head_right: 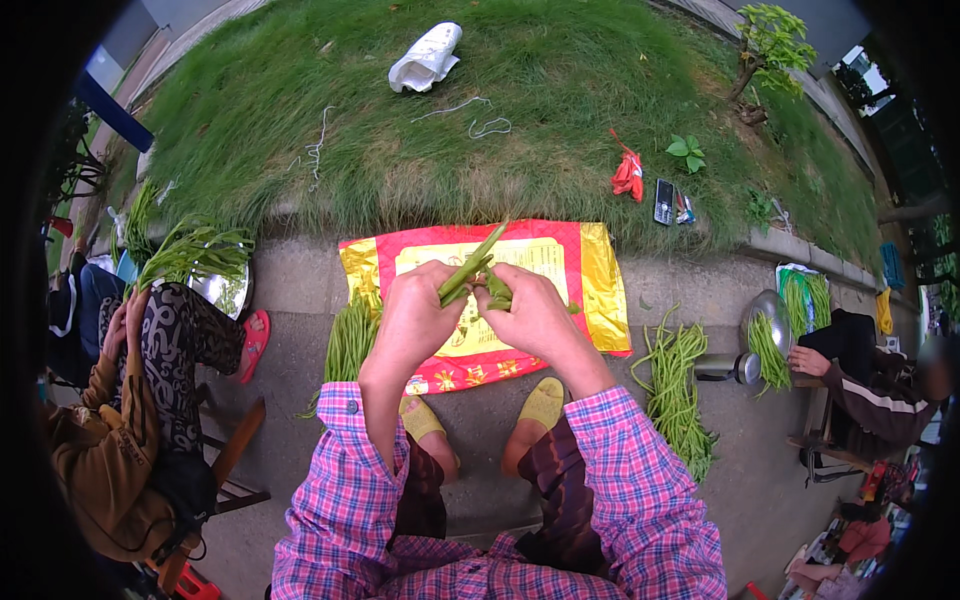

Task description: The person is snapping the ends off green beans by hand. They hold a handful of beans and use their fingers to pinch off the tips, placing the cleaned beans onto a yellow plastic bag on the ground.

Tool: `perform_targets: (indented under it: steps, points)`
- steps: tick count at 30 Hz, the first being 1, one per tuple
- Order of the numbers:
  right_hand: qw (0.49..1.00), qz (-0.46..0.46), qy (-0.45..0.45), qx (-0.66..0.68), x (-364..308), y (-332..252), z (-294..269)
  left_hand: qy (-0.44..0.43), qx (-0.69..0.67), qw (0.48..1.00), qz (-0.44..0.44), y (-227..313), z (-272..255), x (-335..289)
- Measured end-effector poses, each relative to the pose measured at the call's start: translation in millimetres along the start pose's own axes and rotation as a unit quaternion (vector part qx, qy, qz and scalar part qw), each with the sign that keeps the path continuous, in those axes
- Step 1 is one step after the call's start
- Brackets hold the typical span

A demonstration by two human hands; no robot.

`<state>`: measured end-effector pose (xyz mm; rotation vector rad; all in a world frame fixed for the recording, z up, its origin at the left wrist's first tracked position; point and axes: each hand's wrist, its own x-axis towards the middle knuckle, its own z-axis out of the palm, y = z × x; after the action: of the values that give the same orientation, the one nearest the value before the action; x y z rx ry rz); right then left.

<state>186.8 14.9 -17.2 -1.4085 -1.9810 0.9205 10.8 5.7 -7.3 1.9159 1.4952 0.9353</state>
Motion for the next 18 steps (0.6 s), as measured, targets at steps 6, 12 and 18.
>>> perform_targets:
  steps: [6, 12, 18]
  points:
    - [1.0, 0.006, 0.009, 0.002, 0.4, -3.4, 0.1, 0.039, -0.025, 0.999, 0.011, 4.3, 0.1, 1.9]
    - [0.991, 0.046, 0.081, 0.091, -0.1, -19.7, -2.2, 0.056, -0.205, 0.969, -0.129, 13.0, 4.5, 3.5]
    - [0.963, 0.099, 0.103, 0.228, -0.8, -13.7, 10.4, 0.076, -0.29, 0.932, -0.202, 18.6, 5.6, 4.8]
